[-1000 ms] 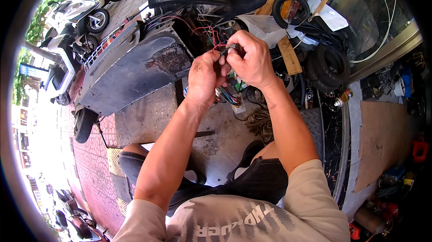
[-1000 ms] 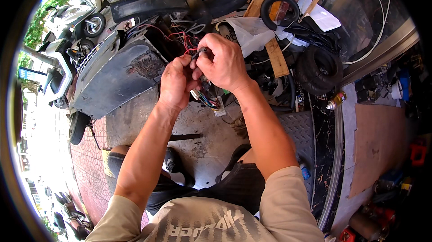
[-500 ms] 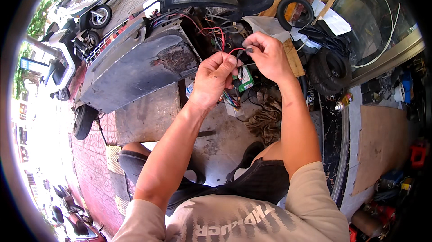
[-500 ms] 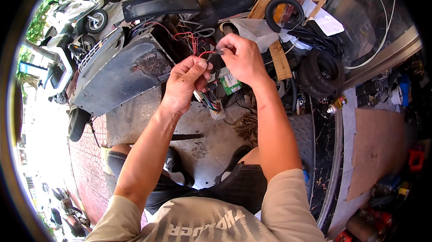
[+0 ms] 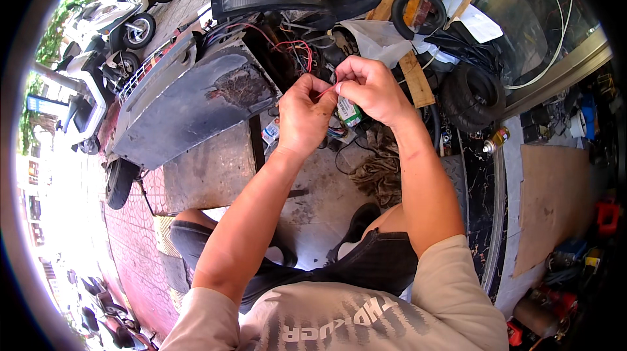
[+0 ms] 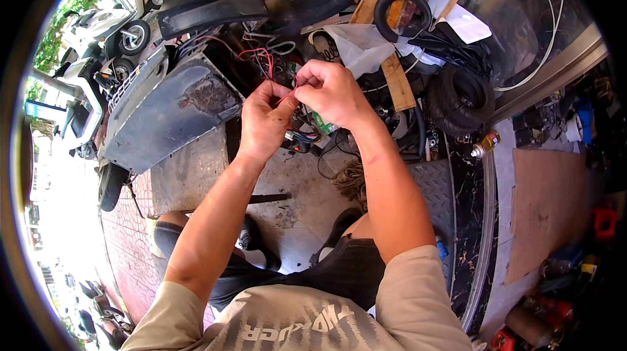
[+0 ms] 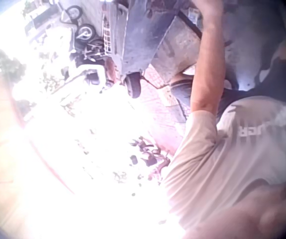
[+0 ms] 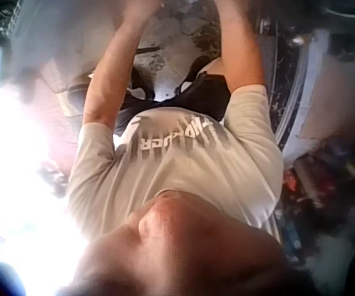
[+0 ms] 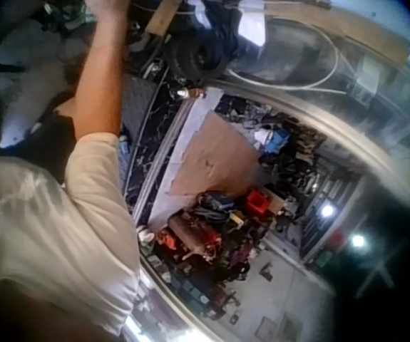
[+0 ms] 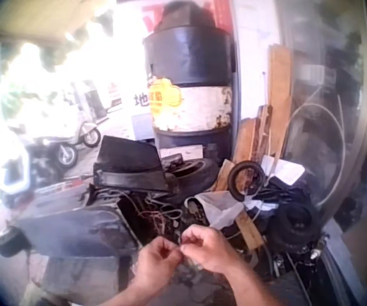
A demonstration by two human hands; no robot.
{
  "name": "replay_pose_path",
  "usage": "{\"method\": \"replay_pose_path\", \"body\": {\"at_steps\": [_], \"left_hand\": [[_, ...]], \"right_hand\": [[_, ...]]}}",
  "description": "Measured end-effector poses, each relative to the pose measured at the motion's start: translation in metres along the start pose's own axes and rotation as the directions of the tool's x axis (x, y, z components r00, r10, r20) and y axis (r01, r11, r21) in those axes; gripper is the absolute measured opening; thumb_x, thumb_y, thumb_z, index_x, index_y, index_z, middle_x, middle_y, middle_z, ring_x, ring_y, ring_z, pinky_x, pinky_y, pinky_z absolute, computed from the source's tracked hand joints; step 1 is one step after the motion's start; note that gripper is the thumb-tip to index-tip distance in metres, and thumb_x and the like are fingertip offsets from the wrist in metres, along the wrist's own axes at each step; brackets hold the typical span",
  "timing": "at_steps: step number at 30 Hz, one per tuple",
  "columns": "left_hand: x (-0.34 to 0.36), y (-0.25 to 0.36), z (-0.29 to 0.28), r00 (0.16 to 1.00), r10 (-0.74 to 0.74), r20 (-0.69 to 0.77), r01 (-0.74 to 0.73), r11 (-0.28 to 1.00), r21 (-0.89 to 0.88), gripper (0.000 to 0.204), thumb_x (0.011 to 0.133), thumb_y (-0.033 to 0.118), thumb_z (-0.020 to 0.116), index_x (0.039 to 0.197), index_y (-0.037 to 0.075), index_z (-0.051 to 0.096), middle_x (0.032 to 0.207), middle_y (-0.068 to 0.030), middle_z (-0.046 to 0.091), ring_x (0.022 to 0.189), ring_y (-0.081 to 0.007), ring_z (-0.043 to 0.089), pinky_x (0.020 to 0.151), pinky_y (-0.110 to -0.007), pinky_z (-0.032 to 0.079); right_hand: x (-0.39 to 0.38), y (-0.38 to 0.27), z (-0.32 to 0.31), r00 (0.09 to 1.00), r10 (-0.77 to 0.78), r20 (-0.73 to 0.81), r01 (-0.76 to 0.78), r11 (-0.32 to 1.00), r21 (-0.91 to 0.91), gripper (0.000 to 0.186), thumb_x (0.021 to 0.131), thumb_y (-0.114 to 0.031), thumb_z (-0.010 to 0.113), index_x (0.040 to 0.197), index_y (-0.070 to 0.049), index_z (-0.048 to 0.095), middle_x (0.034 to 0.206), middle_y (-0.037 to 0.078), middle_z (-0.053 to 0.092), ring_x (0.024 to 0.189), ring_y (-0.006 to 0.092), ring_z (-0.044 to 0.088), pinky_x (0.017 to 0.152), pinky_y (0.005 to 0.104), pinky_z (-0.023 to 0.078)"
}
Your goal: The person manipulates internal wiring and components of an electric scooter, connecting wires and replacing a plastic cover piece by hand.
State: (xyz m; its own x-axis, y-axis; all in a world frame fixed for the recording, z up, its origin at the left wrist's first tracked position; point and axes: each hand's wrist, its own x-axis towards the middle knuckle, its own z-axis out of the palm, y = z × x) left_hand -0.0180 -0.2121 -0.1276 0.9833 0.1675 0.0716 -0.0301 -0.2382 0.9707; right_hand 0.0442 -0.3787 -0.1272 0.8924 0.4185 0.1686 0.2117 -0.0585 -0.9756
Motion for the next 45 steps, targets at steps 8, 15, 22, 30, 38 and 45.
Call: {"method": "replay_pose_path", "body": {"at_steps": [8, 15, 22, 30, 38, 45], "left_hand": [[-0.002, 0.005, -0.005, 0.973, 0.225, -0.051, -0.184, 0.891, 0.416, 0.021, 0.093, 0.016, 0.077, 0.086, -0.002, 0.067, 0.073, -0.0101, 0.07, 0.065, -0.0155, 0.065, 0.063, -0.034, 0.053], [0.0, 0.008, -0.01, 0.999, -0.001, 0.032, -0.002, 0.996, 0.09, 0.014, 0.096, 0.014, 0.07, 0.093, 0.001, 0.067, 0.078, -0.0056, 0.068, 0.063, -0.0158, 0.063, 0.062, -0.035, 0.055], [0.009, 0.006, -0.013, 0.961, -0.117, 0.25, 0.248, 0.762, -0.598, 0.02, 0.104, 0.021, 0.056, 0.095, 0.004, 0.063, 0.083, -0.0054, 0.063, 0.057, -0.0136, 0.052, 0.057, -0.034, 0.052], [0.008, 0.012, -0.022, 0.933, -0.101, 0.346, 0.324, 0.654, -0.684, 0.024, 0.105, 0.024, 0.052, 0.09, 0.006, 0.061, 0.082, -0.004, 0.062, 0.057, -0.0124, 0.048, 0.063, -0.033, 0.052], [0.001, -0.002, -0.017, 0.967, -0.091, 0.238, 0.22, 0.771, -0.598, 0.016, 0.104, 0.02, 0.069, 0.095, 0.008, 0.065, 0.086, -0.0017, 0.064, 0.061, -0.01, 0.052, 0.062, -0.031, 0.054], [0.005, -0.005, -0.012, 0.981, -0.095, 0.168, 0.165, 0.863, -0.477, 0.015, 0.102, 0.015, 0.073, 0.093, 0.006, 0.065, 0.077, 0.001, 0.062, 0.061, -0.007, 0.053, 0.056, -0.026, 0.053]], "right_hand": [[-0.004, -0.009, 0.019, 0.978, -0.077, -0.193, 0.005, 0.937, -0.35, 0.016, 0.086, -0.014, 0.075, 0.094, 0.0, 0.075, 0.081, 0.015, 0.076, 0.073, 0.0237, 0.075, 0.068, 0.0353, 0.057], [0.0, -0.005, 0.015, 0.978, -0.09, -0.187, 0.04, 0.967, -0.253, 0.011, 0.093, -0.009, 0.071, 0.095, 0.002, 0.071, 0.077, 0.003, 0.07, 0.068, 0.0072, 0.06, 0.061, 0.0284, 0.049], [0.003, -0.006, 0.025, 0.931, -0.193, -0.311, 0.148, 0.976, -0.162, 0.01, 0.095, -0.008, 0.068, 0.092, 0.001, 0.067, 0.072, 0.002, 0.065, 0.065, 0.0072, 0.057, 0.058, 0.0276, 0.046], [0.012, 0.002, 0.024, 0.968, -0.134, -0.211, 0.179, 0.96, 0.215, 0.009, 0.099, -0.008, 0.067, 0.099, 0.001, 0.068, 0.086, 0.004, 0.071, 0.076, 0.0115, 0.064, 0.07, 0.0288, 0.053], [0.005, 0.004, -0.023, 0.977, 0.108, -0.183, -0.03, 0.923, 0.383, 0.013, 0.094, -0.013, 0.066, 0.097, -0.002, 0.074, 0.084, 0.002, 0.071, 0.076, 0.0095, 0.063, 0.071, 0.0261, 0.052], [-0.003, -0.01, 0.013, 0.997, 0.079, -0.005, -0.07, 0.908, 0.413, 0.015, 0.09, -0.006, 0.072, 0.103, 0.002, 0.072, 0.092, 0.003, 0.071, 0.084, 0.0098, 0.062, 0.078, 0.0263, 0.05]]}}
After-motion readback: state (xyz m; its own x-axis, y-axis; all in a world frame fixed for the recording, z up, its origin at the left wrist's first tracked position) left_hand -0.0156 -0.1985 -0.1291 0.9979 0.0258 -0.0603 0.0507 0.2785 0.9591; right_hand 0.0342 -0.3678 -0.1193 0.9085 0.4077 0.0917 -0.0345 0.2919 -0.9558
